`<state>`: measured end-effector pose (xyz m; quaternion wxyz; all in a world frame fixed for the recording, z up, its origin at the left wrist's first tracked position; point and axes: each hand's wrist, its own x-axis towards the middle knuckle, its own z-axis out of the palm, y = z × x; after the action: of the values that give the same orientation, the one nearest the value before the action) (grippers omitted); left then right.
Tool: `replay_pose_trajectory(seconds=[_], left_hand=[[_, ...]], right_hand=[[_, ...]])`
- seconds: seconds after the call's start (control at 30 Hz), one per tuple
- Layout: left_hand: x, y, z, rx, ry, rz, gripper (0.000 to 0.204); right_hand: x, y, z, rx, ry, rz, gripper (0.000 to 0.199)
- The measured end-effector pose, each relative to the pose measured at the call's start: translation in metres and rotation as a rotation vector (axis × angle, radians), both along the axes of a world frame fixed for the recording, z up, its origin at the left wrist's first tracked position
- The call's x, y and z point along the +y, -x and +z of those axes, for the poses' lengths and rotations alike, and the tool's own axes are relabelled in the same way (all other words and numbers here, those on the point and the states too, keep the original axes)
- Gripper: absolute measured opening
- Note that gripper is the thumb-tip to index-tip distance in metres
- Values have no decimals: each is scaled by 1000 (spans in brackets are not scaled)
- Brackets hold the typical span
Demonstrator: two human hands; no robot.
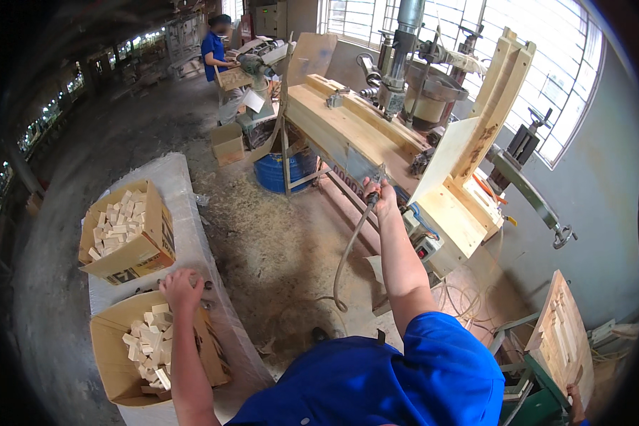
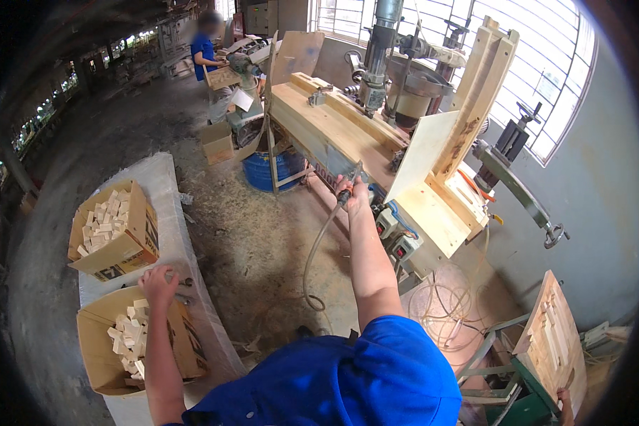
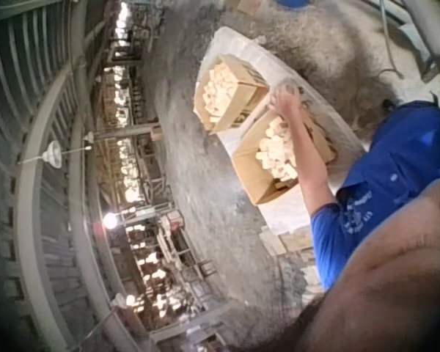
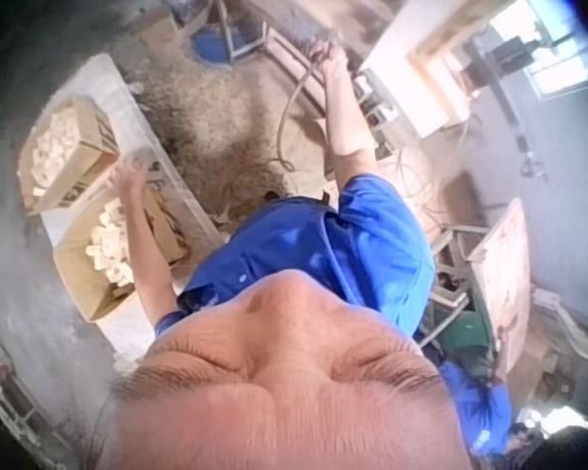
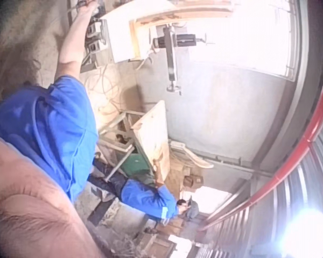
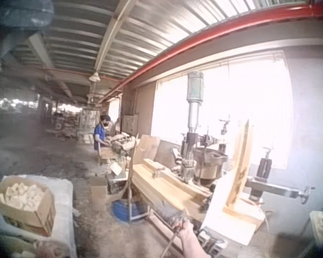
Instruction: The person picks up small wooden blocks from a cardboard box, rubs them together by hand, and places them into a vertical slot on a woodworking machine. The person repeats this process for multiple blocks, occasionally using a handheld air nozzle to clear sawdust from the machine.
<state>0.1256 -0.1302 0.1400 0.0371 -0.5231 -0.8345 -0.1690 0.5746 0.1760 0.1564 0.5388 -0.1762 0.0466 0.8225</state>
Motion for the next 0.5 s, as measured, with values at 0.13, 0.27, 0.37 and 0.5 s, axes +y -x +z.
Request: replay_pose_trajectory(seconds=[0.13, 0.27, 0.37, 0.5], left_hand=[[2, 1, 2, 33, 6, 4, 26], [11, 2, 3, 28, -8, -6, 26], [17, -2, 0, 15, -28, -27, 26], [15, -11, 5, -4, -3, -25, 27]], right_hand=[[12, 28, 2, -1, -63, 91, 65], [23, 38, 13, 25, -59, 51, 65], [28, 35, 19, -56, -27, 9, 65], [15, 50, 24, 7, -116, 184, 63]])
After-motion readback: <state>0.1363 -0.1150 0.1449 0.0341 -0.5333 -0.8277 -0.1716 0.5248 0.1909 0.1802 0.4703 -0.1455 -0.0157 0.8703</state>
